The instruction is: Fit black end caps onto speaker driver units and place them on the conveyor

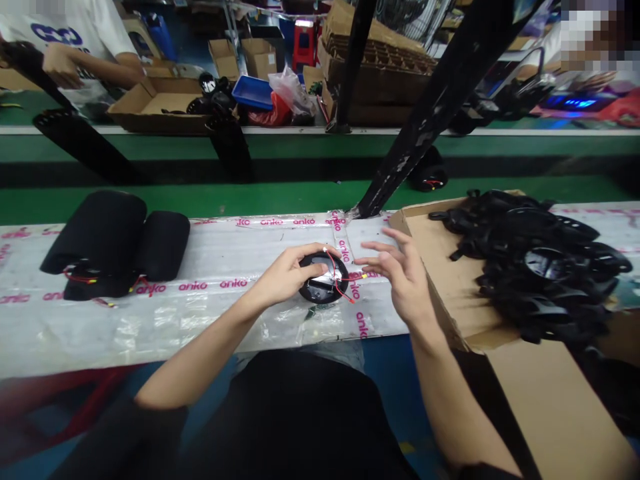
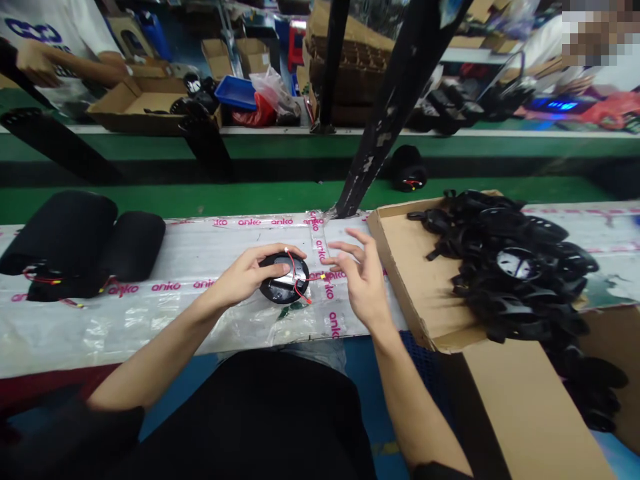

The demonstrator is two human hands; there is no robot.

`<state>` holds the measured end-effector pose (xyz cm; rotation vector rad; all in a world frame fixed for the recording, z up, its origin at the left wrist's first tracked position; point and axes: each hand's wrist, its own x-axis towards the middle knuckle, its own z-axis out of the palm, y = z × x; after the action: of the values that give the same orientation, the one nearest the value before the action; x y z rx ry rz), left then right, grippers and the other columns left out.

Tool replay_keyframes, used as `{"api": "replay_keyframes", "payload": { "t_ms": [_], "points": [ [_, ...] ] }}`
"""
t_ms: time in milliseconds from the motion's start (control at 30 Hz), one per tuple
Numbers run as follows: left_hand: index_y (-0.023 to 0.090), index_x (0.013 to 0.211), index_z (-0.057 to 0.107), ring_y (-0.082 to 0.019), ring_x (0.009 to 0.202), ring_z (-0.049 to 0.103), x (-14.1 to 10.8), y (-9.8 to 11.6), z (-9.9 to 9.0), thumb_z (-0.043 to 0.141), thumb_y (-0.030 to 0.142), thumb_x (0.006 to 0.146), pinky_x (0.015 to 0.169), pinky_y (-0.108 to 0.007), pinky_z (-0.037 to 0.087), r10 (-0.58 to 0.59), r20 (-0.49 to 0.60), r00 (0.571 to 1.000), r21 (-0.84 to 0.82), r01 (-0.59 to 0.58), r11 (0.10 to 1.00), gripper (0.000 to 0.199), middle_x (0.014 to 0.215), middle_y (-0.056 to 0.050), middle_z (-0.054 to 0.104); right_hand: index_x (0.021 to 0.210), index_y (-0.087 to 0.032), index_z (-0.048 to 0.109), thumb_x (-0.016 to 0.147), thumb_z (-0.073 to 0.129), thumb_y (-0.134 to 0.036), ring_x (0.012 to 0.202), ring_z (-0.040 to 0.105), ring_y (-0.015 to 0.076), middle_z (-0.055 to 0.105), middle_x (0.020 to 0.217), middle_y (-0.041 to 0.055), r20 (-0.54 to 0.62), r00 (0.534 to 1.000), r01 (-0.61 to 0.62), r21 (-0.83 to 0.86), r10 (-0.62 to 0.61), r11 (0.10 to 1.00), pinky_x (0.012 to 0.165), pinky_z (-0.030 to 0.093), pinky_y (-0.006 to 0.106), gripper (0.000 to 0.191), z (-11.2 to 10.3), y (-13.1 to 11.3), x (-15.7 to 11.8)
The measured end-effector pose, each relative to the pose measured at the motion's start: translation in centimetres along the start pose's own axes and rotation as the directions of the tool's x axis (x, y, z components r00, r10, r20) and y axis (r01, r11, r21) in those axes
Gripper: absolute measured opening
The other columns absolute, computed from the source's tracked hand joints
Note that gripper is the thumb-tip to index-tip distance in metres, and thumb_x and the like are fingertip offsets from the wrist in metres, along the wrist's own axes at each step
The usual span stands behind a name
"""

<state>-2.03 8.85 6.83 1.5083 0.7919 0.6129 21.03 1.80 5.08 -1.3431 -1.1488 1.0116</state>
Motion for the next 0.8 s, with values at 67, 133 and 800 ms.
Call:
{"api": "replay_keyframes", "payload": {
  "t_ms": [67, 133, 800],
  "points": [
    [0.019, 0.118, 0.077, -0.026, 0.115, 0.072, 0.0, -0.2, 0.3, 0.07, 0.025, 0.091, 0.102, -0.037, 0.053, -0.011, -0.026, 1.0, -0.053, 0.01, 0.999, 0.029, 0.121, -0.007, 0.079, 0.114, -0.021, 0.067, 0.097, 0.068, -0.05, 0.079, 0.077, 0.0219, 0.077, 0.096, 0.0068, 0.165, 0.984, -0.045, -0.156, 0.071, 0.987, 0.076, 0.062, 0.038, 0.033, -0.1, -1.7, 2.0],
    [0.018, 0.118, 0.076, -0.025, 0.108, 0.072, 0.2, -0.4, 0.6, 0.071, 0.026, 0.089, 0.098, -0.036, 0.054, -0.026, -0.029, 0.999, -0.108, 0.023, 0.994, 0.031, 0.117, -0.007, 0.079, 0.09, -0.02, 0.066, 0.094, 0.07, -0.046, 0.071, 0.072, 0.0184, 0.072, 0.08, 0.0025, 0.341, 0.931, -0.034, -0.275, 0.131, 0.961, 0.066, 0.057, 0.031, 0.027, 0.5, -3.0, 3.6],
    [0.02, 0.067, 0.069, -0.012, 0.05, 0.039, 3.7, 5.8, -4.7, 0.059, 0.028, 0.087, 0.056, -0.032, 0.027, -0.09, 0.362, 0.928, 0.727, -0.22, 0.65, 0.024, 0.055, 0.003, 0.055, 0.078, -0.021, 0.07, 0.078, 0.071, -0.019, 0.056, 0.057, 0.0169, 0.066, 0.061, 0.0012, 0.663, 0.656, 0.568, -0.748, 0.36, 0.343, 0.054, 0.034, 0.031, 0.003, 5.4, -9.8, 8.8]
  ]
}}
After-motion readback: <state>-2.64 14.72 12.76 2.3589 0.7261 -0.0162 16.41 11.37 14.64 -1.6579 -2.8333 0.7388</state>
